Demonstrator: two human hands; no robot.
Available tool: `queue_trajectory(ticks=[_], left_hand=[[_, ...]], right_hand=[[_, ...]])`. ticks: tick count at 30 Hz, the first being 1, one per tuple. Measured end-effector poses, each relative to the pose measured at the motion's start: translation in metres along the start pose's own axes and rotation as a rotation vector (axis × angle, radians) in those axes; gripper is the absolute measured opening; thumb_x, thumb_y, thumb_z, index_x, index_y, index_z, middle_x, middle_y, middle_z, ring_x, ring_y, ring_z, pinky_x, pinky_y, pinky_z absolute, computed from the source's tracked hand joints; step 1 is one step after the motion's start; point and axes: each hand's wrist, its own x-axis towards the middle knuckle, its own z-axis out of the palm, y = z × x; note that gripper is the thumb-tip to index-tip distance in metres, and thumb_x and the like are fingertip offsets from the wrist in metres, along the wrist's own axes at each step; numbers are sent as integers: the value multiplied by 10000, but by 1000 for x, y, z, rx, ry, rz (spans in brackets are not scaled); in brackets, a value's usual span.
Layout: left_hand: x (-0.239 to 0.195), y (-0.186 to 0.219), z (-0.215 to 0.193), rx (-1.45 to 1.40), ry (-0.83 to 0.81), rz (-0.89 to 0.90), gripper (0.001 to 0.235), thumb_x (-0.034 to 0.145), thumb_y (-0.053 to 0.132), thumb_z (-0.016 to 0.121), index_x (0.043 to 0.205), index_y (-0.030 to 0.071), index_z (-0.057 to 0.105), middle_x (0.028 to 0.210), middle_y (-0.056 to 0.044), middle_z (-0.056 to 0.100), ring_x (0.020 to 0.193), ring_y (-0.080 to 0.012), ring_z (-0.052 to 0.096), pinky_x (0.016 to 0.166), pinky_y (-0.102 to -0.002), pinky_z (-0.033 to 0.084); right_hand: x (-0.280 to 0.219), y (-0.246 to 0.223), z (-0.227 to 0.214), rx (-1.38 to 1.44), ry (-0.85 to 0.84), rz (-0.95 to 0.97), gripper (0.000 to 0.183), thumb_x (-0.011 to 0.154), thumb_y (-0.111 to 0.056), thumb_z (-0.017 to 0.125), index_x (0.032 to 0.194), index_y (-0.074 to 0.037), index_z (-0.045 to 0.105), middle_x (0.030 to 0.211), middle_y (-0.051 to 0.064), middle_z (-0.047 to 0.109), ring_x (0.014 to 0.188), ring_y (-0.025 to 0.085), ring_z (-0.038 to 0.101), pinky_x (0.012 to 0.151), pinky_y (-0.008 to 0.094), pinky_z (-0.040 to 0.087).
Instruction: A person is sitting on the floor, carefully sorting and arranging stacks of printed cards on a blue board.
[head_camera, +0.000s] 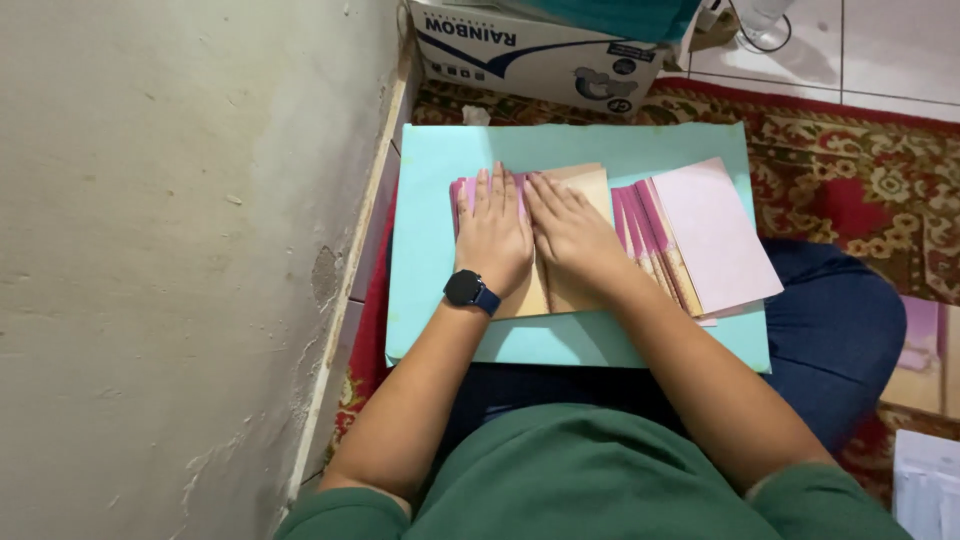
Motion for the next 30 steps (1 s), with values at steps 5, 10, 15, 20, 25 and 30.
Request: queue_trajectory(ticks=[5, 10, 15, 20, 25, 30], left_hand=[[0, -1, -2, 15, 15, -7, 598, 986, 294, 394, 1501, -11, 404, 1588, -213, 380, 1485, -384, 344, 1207, -601, 160], [3, -3, -6, -24, -61, -21, 599, 997, 291, 363, 1517, -5, 390, 1612, -206, 348, 1506, -384, 302, 1212, -601, 107], [-12, 10, -33, -109, -287, 81, 632, 1044, 359, 261, 1599, 58, 276, 1691, -153, 183, 1555, -372, 154, 1221, -609, 69], [-65, 42, -59, -129, -258, 203, 635, 1037, 354, 358, 1569, 12, 308, 1641, -218, 277, 1499, -405, 270, 1189, -576, 177], [-27, 23, -31, -134, -363, 165, 633, 1035, 355, 357, 1595, 69, 280, 1661, -160, 255, 1504, -381, 261, 1206, -575, 162], [55, -8, 20, -33, -141, 31, 602, 1051, 420, 359, 1512, 40, 432, 1567, -176, 426, 1493, -372, 287, 1177, -590, 200]], right_hand=[[4, -16, -33, -19, 26, 54, 637, 1004, -319, 458, 1573, -40, 398, 1608, 173, 421, 1469, 321, 417, 1176, 447, 326], [-44, -17, -26, -61, 10, 151, 635, 1031, -372, 422, 1561, -22, 412, 1621, 183, 406, 1483, 326, 400, 1177, 456, 322], [-56, -14, -18, -42, 0, 169, 643, 1020, -344, 436, 1571, -17, 393, 1636, 185, 382, 1501, 330, 371, 1208, 452, 277], [-57, -14, -19, -32, 23, 161, 653, 1007, -340, 454, 1572, -17, 389, 1631, 189, 385, 1498, 336, 373, 1209, 452, 279], [-55, -14, -16, -35, 40, 155, 662, 996, -333, 457, 1569, -8, 393, 1626, 196, 393, 1493, 342, 384, 1203, 457, 290], [-54, -17, -23, -28, 36, 167, 651, 1003, -336, 440, 1564, -9, 397, 1631, 192, 386, 1494, 339, 381, 1204, 459, 283]])
